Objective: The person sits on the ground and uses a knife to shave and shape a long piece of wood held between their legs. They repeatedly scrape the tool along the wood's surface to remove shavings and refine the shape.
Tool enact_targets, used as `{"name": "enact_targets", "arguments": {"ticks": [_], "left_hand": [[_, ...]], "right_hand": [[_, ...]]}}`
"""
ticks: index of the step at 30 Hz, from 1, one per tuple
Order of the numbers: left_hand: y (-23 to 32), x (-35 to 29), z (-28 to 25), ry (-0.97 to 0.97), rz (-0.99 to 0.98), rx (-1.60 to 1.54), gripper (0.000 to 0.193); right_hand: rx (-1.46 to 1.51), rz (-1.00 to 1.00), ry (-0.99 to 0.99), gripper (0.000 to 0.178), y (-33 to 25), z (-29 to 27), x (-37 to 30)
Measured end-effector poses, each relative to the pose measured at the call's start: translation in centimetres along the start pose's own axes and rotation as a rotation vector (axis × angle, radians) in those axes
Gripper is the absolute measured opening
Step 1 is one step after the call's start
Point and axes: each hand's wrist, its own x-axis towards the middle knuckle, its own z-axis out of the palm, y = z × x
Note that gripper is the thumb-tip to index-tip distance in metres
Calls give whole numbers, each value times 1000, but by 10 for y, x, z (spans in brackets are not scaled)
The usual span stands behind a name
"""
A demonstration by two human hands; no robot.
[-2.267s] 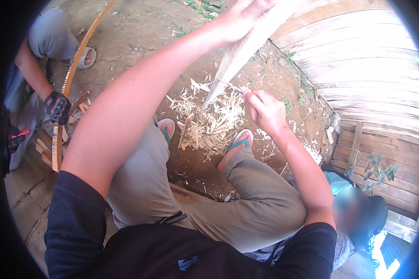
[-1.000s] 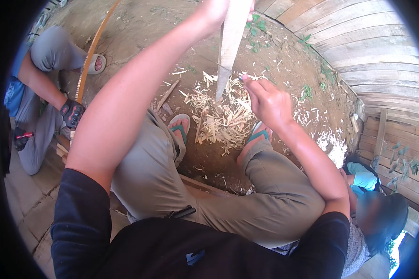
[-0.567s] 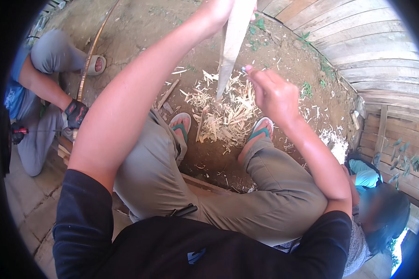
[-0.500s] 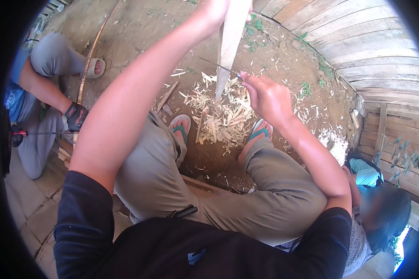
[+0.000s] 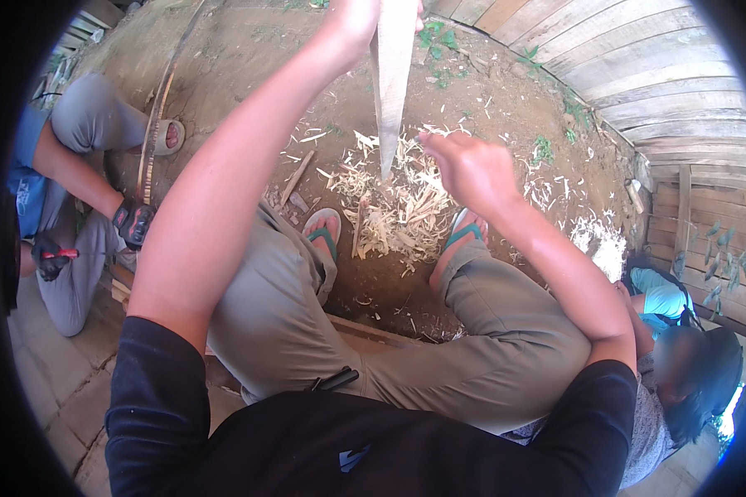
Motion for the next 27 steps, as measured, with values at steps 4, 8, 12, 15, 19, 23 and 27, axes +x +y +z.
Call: {"name": "enact_targets", "arguments": {"ticks": [4, 8, 12, 15, 19, 23, 27], "left_hand": [[1, -3, 2, -24, 17, 3, 72], [2, -3, 8, -6, 68, -11, 72], [2, -3, 4, -12, 120, 50, 73], [3, -4, 0, -16, 47, 65, 72], [2, -3, 3, -10, 63, -4, 72], [4, -3, 5, -50, 47, 14, 69], [2, -3, 8, -50, 65, 25, 67]], "right_hand": [[-19, -50, 157, 18, -6, -14, 14], [10, -22, 203, 15, -10, -15, 14], [23, 13, 173, 14, -15, -32, 27], [103, 4, 139, 15, -8, -18, 20], [45, -8, 153, 17, -8, -20, 18], [40, -17, 141, 16, -4, -16, 11], [36, -26, 181, 13, -3, -22, 12]]}}
